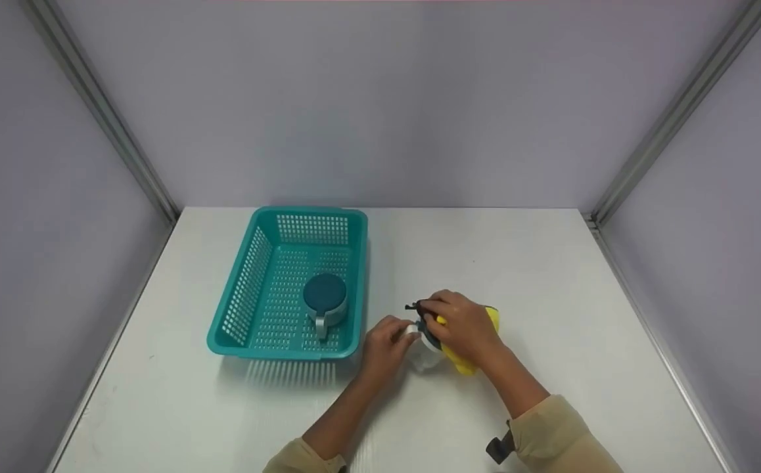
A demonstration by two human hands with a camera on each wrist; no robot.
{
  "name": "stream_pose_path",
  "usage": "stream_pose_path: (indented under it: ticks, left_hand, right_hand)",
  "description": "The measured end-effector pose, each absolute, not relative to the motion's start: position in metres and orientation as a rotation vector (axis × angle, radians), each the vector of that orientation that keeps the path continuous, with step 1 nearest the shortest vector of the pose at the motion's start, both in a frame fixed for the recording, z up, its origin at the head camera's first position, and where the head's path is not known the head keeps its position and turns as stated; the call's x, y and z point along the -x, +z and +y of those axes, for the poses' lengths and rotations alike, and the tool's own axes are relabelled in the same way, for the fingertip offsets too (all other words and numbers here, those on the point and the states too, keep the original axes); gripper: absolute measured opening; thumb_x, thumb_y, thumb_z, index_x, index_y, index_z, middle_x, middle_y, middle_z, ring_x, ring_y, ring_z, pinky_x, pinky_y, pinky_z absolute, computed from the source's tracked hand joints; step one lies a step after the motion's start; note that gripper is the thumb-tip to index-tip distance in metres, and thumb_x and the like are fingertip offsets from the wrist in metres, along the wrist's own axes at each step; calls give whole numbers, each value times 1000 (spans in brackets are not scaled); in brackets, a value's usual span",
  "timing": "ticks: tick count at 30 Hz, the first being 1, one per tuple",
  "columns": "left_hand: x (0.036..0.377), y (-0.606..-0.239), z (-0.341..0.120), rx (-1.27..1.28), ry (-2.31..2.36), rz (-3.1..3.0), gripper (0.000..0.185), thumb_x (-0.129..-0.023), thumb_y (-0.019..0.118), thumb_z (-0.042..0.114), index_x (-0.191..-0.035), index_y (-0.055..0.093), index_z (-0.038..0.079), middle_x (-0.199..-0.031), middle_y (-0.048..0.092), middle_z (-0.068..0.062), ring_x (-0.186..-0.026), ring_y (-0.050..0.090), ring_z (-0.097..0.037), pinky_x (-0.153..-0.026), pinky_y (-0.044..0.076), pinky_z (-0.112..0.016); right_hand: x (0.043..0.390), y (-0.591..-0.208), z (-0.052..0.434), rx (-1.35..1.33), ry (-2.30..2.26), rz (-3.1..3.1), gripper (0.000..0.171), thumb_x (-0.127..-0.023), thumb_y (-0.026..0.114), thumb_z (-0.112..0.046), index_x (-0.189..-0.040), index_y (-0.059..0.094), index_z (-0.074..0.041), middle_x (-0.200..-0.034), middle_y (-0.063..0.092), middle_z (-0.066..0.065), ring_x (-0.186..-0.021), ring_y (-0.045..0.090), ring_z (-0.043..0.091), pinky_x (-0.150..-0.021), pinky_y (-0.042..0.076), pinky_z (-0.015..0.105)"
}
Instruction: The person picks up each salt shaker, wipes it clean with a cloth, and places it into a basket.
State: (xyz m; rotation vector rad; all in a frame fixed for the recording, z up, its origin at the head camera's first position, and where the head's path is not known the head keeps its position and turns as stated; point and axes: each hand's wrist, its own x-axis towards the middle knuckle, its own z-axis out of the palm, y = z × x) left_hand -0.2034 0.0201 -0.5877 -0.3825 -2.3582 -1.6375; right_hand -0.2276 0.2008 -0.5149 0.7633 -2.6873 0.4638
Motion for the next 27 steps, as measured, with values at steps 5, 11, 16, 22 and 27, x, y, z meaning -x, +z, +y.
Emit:
stream_pose_path:
  ticks: [5,11,16,22,27]
  left_hand:
    - [203,-589,20,367,-1646,-2375,14,-88,74,20,-99,74,11,-89,66,4,-83,61,-6,-77,56,-22]
    - [204,-589,21,340,-1657,-2395,14,-89,73,20,-101,74,13,-91,67,6,-86,62,-5,-80,56,-22]
    - [203,-590,21,316,-1675,-2392,13,-88,74,19,-101,74,14,-90,66,6,-85,61,-5,-79,56,-22]
    - [205,-591,20,300,-1685,-2415,16,-88,74,21,-102,74,14,-90,66,6,-84,60,-6,-76,55,-21]
    - [207,-590,17,305,-1602,-2505,22,-89,72,27,-106,74,14,-91,65,6,-83,57,-5,-75,54,-20]
  right_hand:
    - [226,-521,201,-762,492,-2659,24,-92,65,-29,-112,75,-18,-105,69,-2,-97,67,15,-85,58,29]
    - [224,-523,201,-698,528,-2665,25,-92,65,-31,-112,75,-18,-107,69,-2,-99,67,16,-88,57,31]
    - [222,-527,199,-675,550,-2640,25,-92,66,-29,-112,75,-17,-106,68,-3,-99,67,15,-87,57,30]
    - [220,-532,197,-615,586,-2614,25,-90,68,-29,-111,75,-18,-105,68,-4,-96,67,14,-83,59,30]
    - [217,-539,196,-543,668,-2618,27,-91,67,-30,-115,74,-20,-109,68,-4,-101,67,15,-85,58,32]
